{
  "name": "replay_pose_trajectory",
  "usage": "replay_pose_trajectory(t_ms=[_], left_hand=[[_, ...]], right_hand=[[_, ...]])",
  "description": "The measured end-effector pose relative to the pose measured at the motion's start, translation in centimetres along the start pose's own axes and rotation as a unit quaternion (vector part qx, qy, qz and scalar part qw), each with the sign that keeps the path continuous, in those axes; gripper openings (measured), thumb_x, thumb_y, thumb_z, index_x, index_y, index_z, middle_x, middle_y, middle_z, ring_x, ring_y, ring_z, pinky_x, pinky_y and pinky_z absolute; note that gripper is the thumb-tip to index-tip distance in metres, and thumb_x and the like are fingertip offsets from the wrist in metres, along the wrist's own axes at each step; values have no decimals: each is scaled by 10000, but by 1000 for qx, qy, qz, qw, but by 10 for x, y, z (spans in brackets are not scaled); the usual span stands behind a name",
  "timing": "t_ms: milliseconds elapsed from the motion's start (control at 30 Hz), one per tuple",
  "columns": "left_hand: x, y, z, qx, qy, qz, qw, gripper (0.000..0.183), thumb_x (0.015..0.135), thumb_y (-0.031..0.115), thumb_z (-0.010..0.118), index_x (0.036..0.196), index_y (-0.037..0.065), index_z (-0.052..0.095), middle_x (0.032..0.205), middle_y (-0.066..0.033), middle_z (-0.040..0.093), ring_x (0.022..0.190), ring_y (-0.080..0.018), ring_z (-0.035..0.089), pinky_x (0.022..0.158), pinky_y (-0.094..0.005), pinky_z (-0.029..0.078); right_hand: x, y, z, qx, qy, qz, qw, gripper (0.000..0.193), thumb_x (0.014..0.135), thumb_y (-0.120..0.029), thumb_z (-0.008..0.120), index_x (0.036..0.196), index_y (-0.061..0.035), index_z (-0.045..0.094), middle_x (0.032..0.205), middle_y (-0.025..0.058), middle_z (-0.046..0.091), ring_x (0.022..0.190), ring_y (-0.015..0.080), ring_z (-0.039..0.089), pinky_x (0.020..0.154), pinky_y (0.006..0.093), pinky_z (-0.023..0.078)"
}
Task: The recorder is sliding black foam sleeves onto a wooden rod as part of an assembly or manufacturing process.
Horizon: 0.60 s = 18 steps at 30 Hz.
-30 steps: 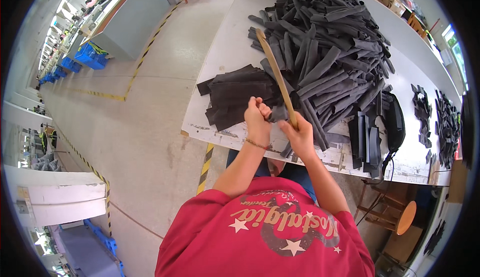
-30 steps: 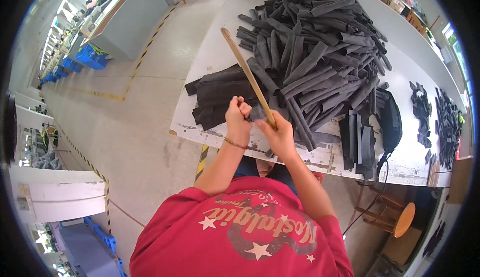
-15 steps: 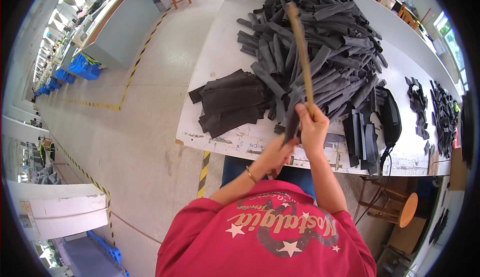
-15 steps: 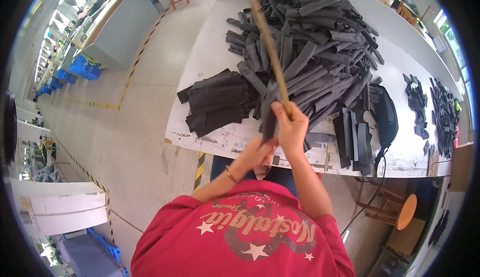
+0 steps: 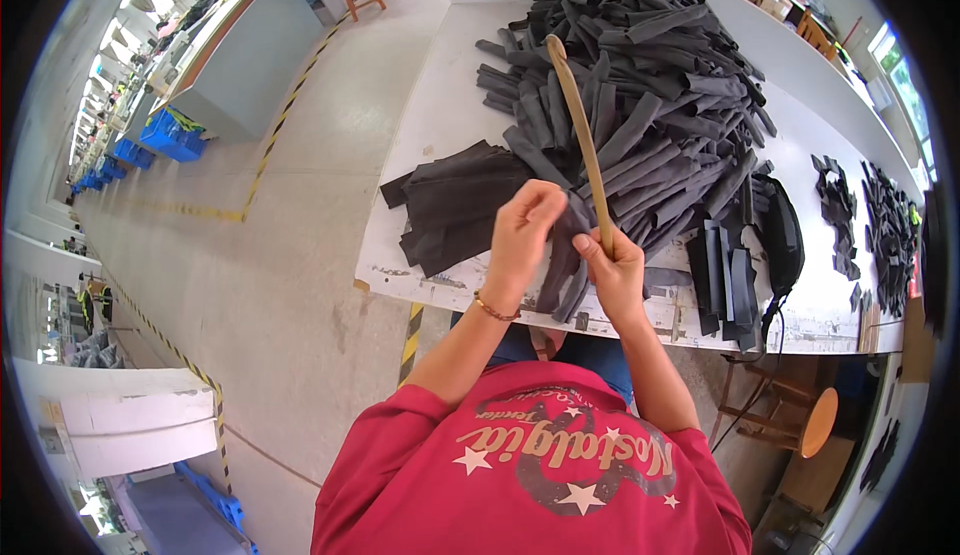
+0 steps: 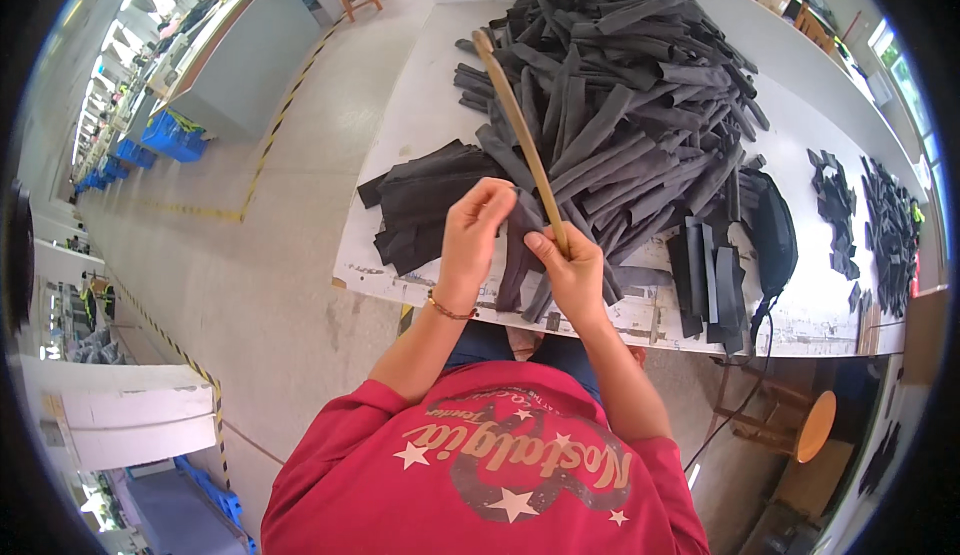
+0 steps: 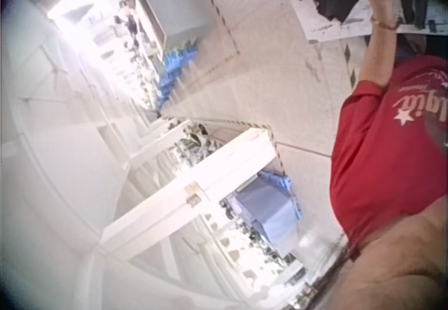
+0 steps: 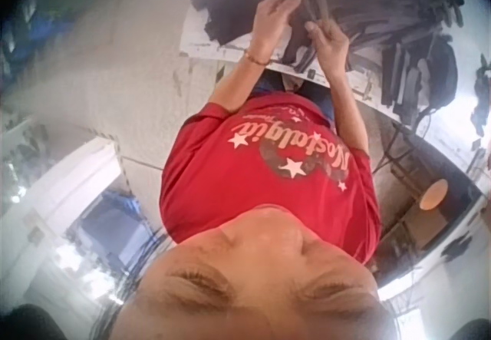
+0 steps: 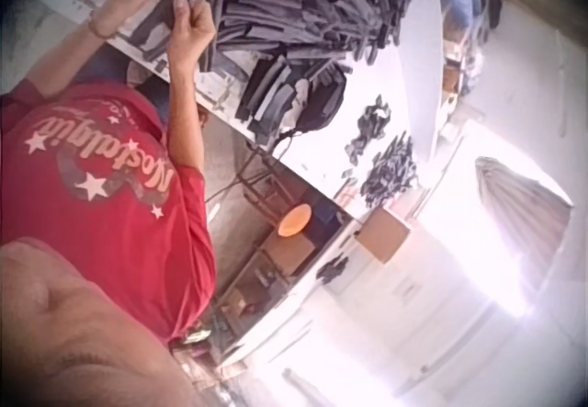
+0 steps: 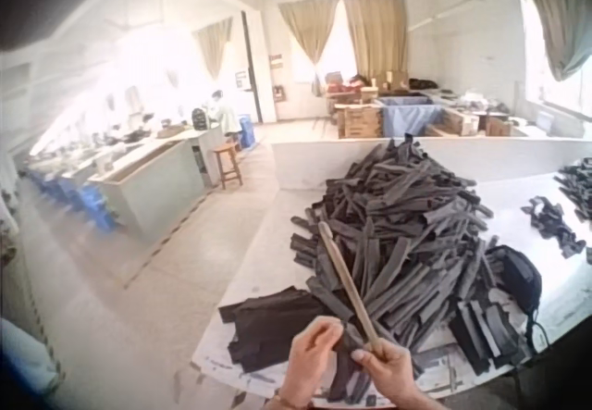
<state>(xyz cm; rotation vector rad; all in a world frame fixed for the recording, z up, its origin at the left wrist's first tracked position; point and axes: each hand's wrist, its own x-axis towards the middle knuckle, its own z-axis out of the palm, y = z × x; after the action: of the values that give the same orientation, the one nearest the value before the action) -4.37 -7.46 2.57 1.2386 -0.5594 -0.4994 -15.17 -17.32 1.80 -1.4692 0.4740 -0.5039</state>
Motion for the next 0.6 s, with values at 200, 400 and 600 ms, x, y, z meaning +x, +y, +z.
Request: replay_pose_trajectory(t_ms=[200, 400, 600], left_hand=[[-1, -16, 17, -283, 133, -55, 948, 175, 958, 203, 521, 929, 50, 600, 755, 65, 513, 701, -8, 455, 618, -164, 368], [-10, -5, 9, 105, 44, 55, 992, 211, 970, 206, 492, 904, 12, 542, 735, 27, 461, 696, -40, 412, 616, -198, 374], [-17, -22, 16, 124, 101, 45, 986, 262, 983, 236, 460, 910, 0, 549, 735, 9, 503, 704, -71, 442, 623, -228, 399]], right_hand=[[-1, -5, 2, 21, -19, 28, 999, 131, 884, -154, 643, 901, -25, 628, 638, -98, 442, 555, -8, 332, 475, 179, 238], [15, -17, 2, 33, -8, 8, 999, 140, 887, -141, 633, 962, -31, 587, 666, -84, 479, 523, -5, 362, 443, 178, 256], [19, -7, 3, 247, -11, 45, 968, 130, 938, -166, 555, 885, -50, 581, 569, -81, 404, 453, 8, 321, 415, 198, 244]])
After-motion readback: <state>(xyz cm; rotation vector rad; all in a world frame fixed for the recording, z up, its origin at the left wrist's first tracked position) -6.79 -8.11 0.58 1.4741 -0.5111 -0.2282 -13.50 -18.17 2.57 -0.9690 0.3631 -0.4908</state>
